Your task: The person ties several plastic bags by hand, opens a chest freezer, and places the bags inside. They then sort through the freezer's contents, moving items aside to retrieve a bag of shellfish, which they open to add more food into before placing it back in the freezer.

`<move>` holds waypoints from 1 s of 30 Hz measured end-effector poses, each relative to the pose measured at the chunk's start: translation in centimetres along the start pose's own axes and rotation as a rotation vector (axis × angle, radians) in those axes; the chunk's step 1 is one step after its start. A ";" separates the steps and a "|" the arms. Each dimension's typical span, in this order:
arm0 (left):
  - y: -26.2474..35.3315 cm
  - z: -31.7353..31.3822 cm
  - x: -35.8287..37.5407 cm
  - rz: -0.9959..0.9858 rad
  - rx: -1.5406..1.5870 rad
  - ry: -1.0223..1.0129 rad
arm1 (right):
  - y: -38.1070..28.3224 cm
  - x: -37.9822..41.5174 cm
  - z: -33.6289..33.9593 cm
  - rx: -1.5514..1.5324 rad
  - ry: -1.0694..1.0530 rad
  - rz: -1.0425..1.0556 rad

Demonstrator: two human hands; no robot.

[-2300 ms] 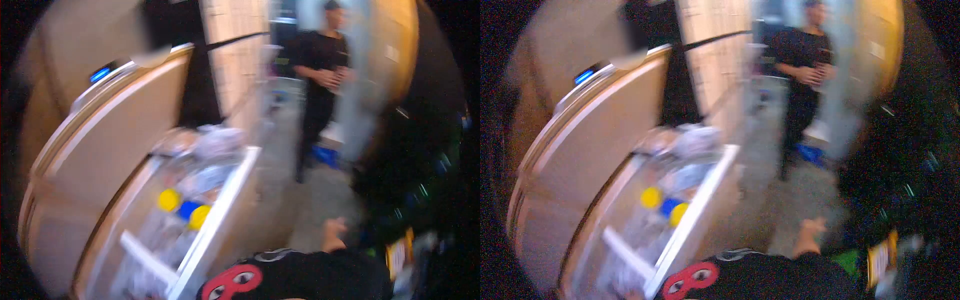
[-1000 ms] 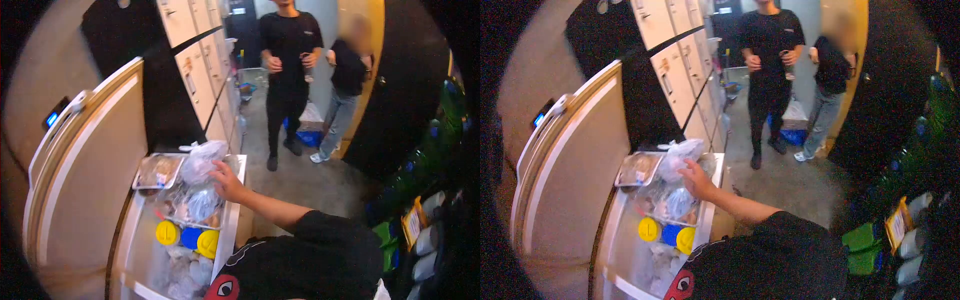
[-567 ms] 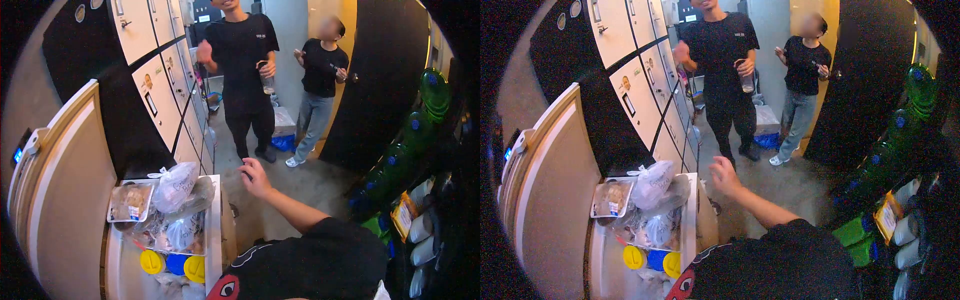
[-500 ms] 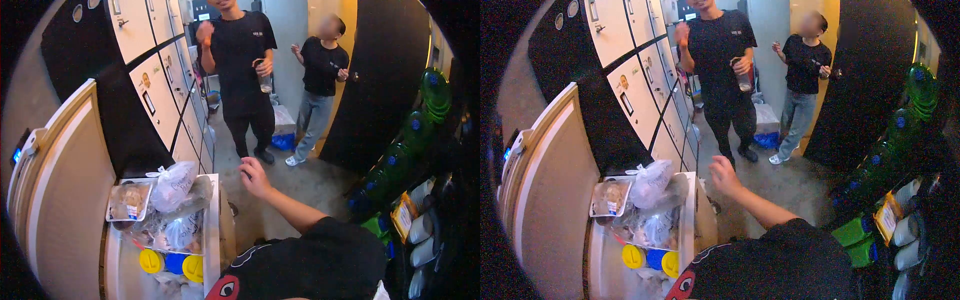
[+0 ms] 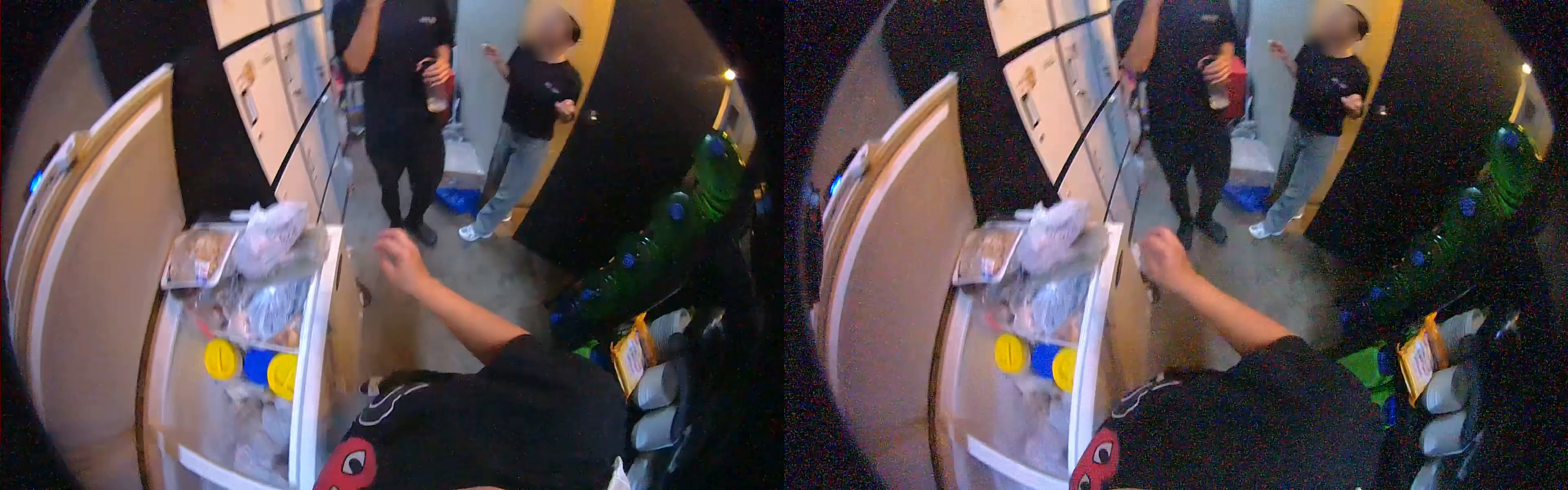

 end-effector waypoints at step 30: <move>2.1 0.0 -3.5 -0.019 0.010 0.055 | -5.7 16.3 -33.2 -0.312 -1.158 0.163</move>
Point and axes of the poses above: each hand's wrist, its own x-axis away from the middle knuckle, its own z-axis out of the back of the hand, y = z × x, the point moved 7 cm from there along -x, towards the middle knuckle, and after that the axes turned 5 degrees about -z, right-handed, at the moved point
